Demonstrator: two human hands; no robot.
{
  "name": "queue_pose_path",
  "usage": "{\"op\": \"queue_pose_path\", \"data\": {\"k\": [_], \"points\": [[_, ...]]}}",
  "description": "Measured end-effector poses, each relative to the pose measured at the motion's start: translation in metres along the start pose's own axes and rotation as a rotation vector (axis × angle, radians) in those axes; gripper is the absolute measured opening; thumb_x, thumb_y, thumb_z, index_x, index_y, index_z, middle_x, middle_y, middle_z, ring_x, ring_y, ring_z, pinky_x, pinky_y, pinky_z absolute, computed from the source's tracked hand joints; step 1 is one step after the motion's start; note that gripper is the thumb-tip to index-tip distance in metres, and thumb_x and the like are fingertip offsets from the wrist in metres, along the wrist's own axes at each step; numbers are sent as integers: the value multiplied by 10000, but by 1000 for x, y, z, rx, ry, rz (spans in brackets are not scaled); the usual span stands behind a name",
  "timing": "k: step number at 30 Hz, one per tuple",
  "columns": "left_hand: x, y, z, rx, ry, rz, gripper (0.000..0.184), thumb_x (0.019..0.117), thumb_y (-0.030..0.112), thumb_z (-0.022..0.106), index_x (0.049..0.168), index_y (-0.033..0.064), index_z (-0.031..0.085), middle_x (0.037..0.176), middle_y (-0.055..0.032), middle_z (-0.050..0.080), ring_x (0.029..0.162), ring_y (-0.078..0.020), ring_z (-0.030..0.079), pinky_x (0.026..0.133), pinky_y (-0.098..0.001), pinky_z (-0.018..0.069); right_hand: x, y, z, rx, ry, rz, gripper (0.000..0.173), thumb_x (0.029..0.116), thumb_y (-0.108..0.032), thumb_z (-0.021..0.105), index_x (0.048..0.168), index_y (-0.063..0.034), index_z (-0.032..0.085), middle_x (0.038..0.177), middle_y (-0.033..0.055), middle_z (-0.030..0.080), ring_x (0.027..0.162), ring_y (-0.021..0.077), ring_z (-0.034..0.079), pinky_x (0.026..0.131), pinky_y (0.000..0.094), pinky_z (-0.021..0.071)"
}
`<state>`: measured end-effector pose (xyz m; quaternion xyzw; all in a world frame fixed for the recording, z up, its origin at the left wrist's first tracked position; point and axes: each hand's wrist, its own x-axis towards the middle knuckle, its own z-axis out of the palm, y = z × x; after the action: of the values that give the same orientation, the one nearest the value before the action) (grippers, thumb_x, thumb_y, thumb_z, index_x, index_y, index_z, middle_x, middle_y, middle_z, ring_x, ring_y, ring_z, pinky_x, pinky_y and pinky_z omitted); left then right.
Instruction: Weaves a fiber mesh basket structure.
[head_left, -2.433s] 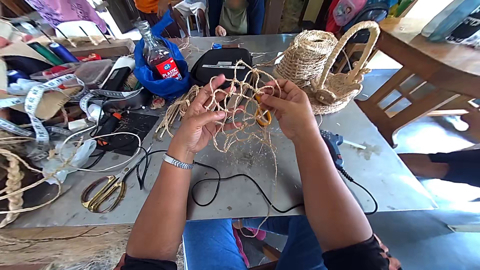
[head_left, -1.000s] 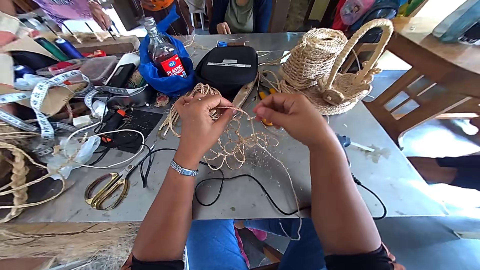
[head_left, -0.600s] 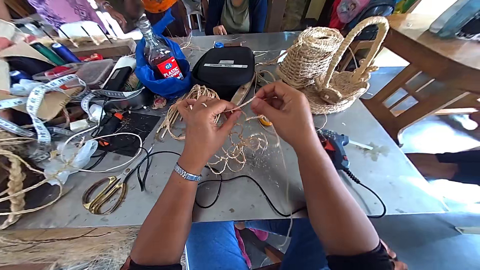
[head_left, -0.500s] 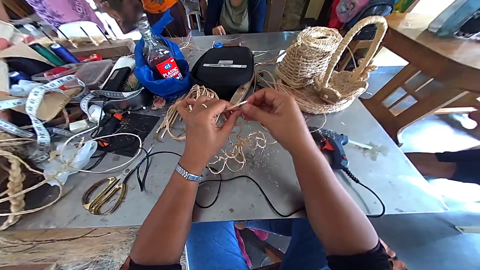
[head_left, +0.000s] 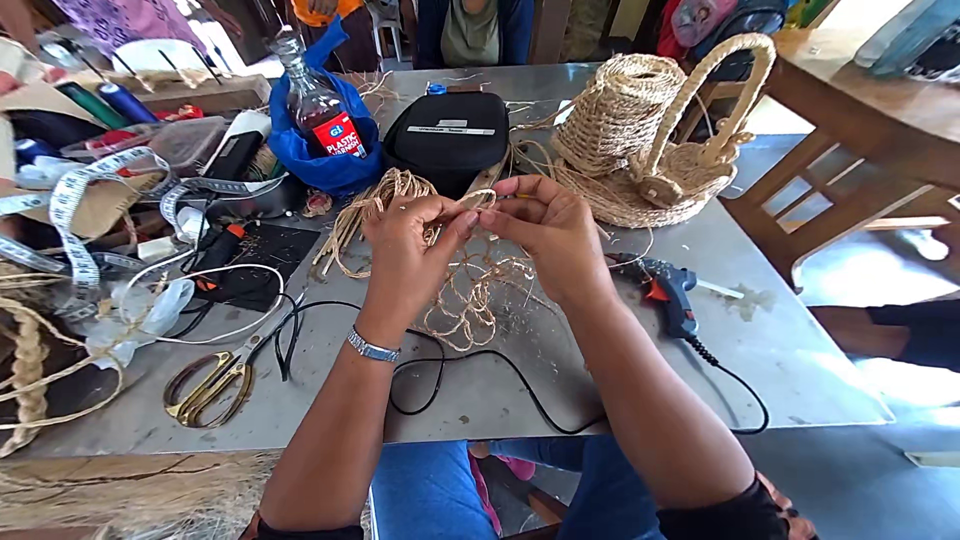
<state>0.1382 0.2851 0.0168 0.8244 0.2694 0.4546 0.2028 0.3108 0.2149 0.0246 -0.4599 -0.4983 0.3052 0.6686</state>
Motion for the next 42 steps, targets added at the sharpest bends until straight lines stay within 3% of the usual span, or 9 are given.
{"op": "queue_pose_path", "data": {"k": [5,9,11,16,20,25,31,37,42], "points": [[1,5,-2,-347,-108,-142,159,1014,212,636,990,82,725,900,22,689,836,-45,634,762,-231,518,1,0,0,-60,-12,-80,300,881,-4,763,1101,-30,561,922,79,748,812,144,736,763,300,623],[-3,6,6,-153,30,-59,192,1028,266,620,1039,103,720,988,15,699,954,-65,643,891,-318,511,1,4,-3,-372,35,-224,174,933,-261,755,935,-89,730,1047,34,693,925,94,650,756,237,545],[-2,3,12,32,121,66,195,1017,255,638,1054,94,742,1035,-28,718,1069,-167,611,989,-520,346,1,3,-4,-432,40,-184,202,930,-328,754,933,-127,783,1131,39,663,966,86,623,783,227,524],[-2,1,17,265,141,270,162,1003,212,653,1048,101,761,1051,-46,722,1126,-231,602,1018,-534,321,4,-3,-9,-160,4,81,113,887,-159,794,952,-68,777,1143,61,681,823,80,652,676,213,554],[-1,-2,14,369,111,325,174,1004,225,654,1028,102,775,1028,-59,718,1070,-244,618,1026,-540,323,4,5,-9,-359,11,-151,87,895,-168,777,896,-82,772,1104,50,690,895,82,655,735,228,552],[2,-2,9,59,31,219,193,1030,175,610,1073,18,714,1053,-97,678,980,-162,652,926,-359,519,4,3,-7,-436,-36,-257,112,940,-166,695,921,-65,738,1141,70,657,890,73,647,698,203,556],[9,-15,4,-85,40,142,233,1043,205,593,1100,8,703,1005,-85,654,849,-90,621,748,-232,529,3,-7,-4,321,-158,401,328,1079,-245,265,951,-149,551,928,4,659,809,113,630,684,285,522],[7,-15,-1,72,115,126,232,1042,226,599,1098,36,719,1029,-99,611,884,-112,614,792,-229,528,5,-6,-21,213,-435,73,95,1028,-179,563,990,-111,618,1016,21,714,1020,104,664,965,316,522],[12,-24,-8,143,230,94,243,1034,233,606,1080,38,744,966,-94,606,798,-106,564,722,-223,474,5,-3,-14,368,-341,35,198,1041,-97,490,1019,-51,681,677,-57,563,656,75,585,821,341,579]]}}
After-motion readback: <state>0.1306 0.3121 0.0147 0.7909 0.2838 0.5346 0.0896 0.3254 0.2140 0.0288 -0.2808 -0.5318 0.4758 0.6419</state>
